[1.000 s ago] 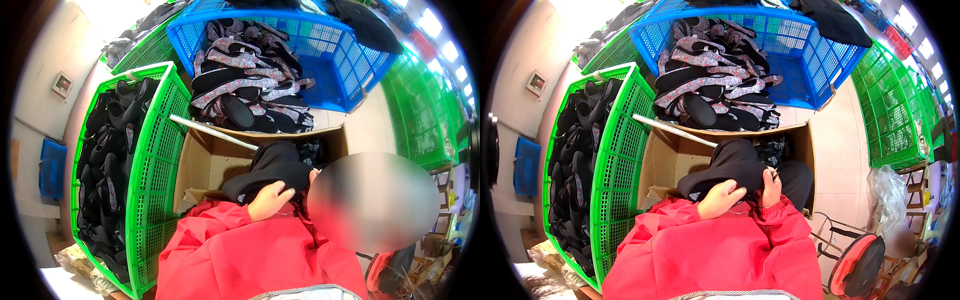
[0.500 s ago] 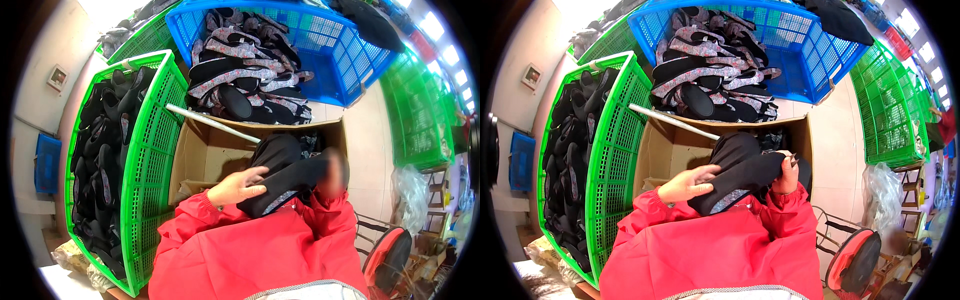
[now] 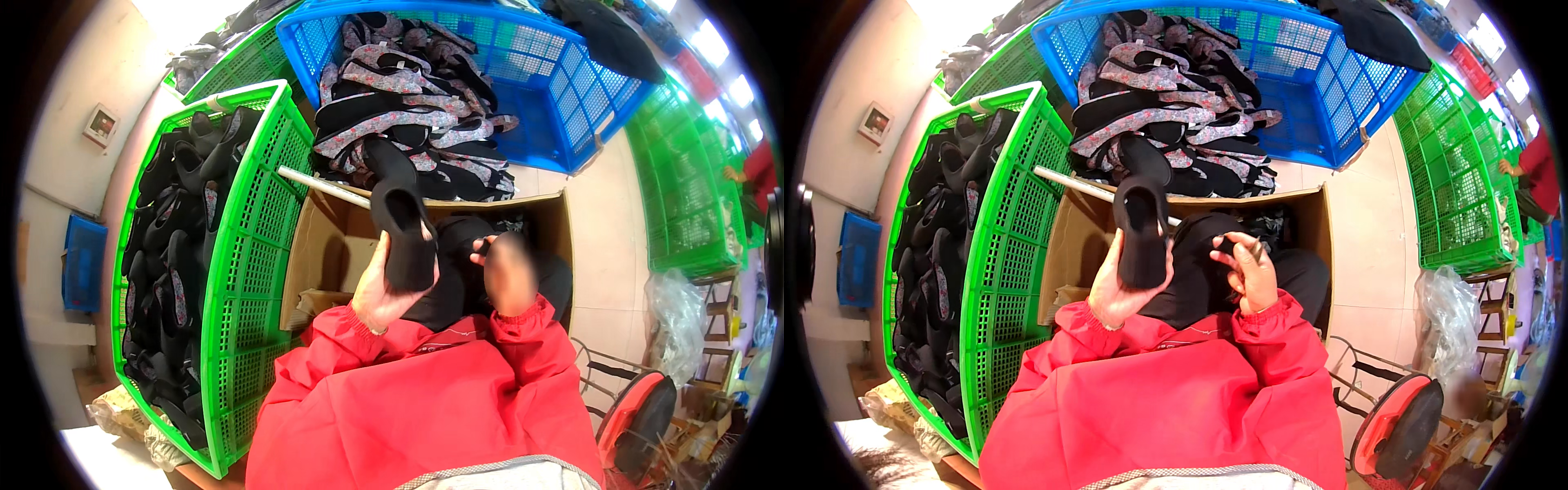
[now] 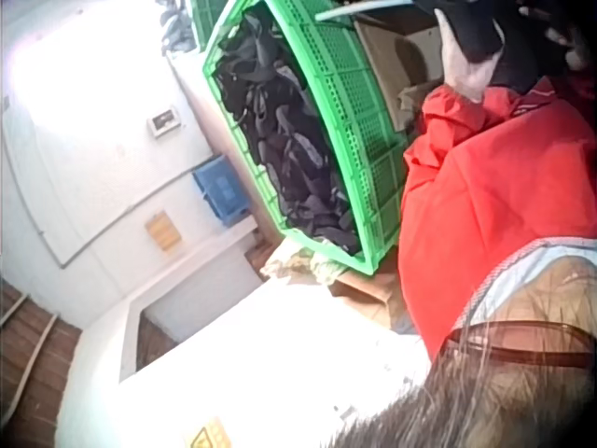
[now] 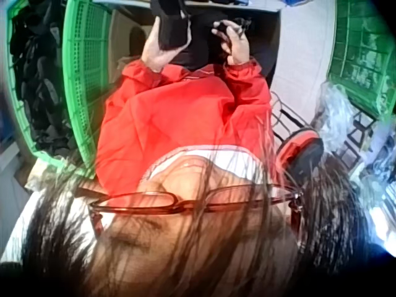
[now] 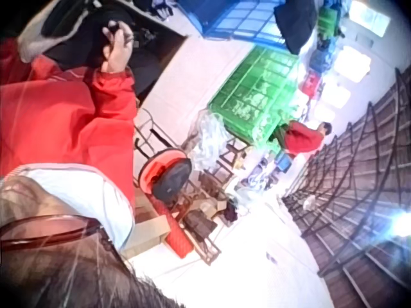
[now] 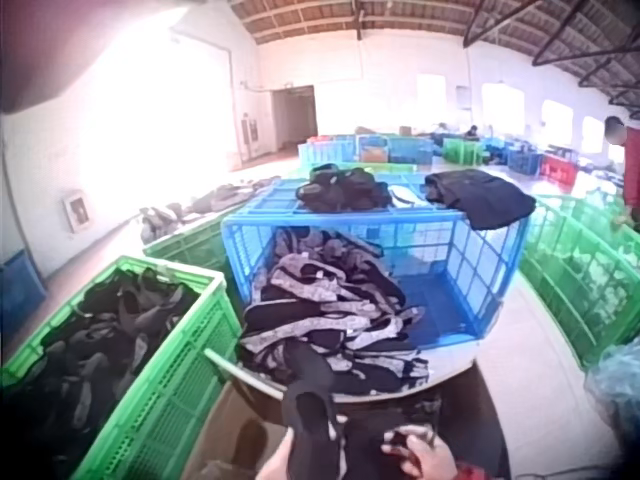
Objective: The person sits on the floor and uses scissors to trim loose threads and excess fabric from the edges of black fabric items. They pick up items from a blue crate, cut the edges, and place the finished items into a green crate.
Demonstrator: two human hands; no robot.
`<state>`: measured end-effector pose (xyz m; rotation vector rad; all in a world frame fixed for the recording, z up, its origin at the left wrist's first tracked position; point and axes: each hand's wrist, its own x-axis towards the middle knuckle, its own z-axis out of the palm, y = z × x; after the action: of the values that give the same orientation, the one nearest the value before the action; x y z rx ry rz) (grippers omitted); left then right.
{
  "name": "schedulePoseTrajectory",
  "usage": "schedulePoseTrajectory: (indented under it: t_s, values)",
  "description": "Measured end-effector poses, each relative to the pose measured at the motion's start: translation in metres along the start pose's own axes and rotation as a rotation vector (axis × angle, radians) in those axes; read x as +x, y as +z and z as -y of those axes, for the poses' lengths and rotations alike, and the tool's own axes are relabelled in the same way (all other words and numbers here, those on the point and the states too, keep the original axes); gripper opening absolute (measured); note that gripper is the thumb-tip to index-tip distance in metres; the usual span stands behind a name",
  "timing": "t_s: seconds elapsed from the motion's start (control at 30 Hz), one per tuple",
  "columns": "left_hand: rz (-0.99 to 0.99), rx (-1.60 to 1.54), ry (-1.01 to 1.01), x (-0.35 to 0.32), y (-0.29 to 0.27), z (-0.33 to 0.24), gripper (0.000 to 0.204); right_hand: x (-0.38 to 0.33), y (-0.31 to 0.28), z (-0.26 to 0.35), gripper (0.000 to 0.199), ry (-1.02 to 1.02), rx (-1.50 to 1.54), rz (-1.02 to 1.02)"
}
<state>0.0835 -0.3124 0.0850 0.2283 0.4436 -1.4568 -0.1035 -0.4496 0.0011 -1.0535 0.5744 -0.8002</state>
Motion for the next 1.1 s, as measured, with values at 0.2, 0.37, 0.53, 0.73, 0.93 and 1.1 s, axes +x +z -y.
schedulePoseTrajectory:
  t_s: [0.2,0.37,0.53,0.73,0.93,1.1]
  values:
    - [-0.018,-0.081,0.072,0.009,-0.011,-0.007,0.055,-0.007,0.019,-0.011,0.018,0.151,0.168,0.097]
    - [-0.114,-0.149,0.058,0.018,-0.019,-0.011,0.046,-0.006,0.018,-0.01,0.017,0.2,0.161,0.056]
    - [-0.203,-0.182,0.078,0.022,-0.023,-0.013,0.045,-0.009,0.022,0.004,0.016,0.318,0.163,0.041]
    - [-0.08,-0.148,0.067,0.019,-0.027,-0.009,0.048,-0.01,0.033,0.006,0.014,0.413,0.128,0.019]
    - [-0.094,0.209,0.167,0.004,-0.017,-0.014,0.049,-0.016,0.043,-0.009,0.018,0.335,0.206,0.215]
    - [-0.212,0.392,0.511,-0.028,0.004,-0.029,0.039,-0.02,0.059,-0.017,0.016,0.41,0.102,0.337]
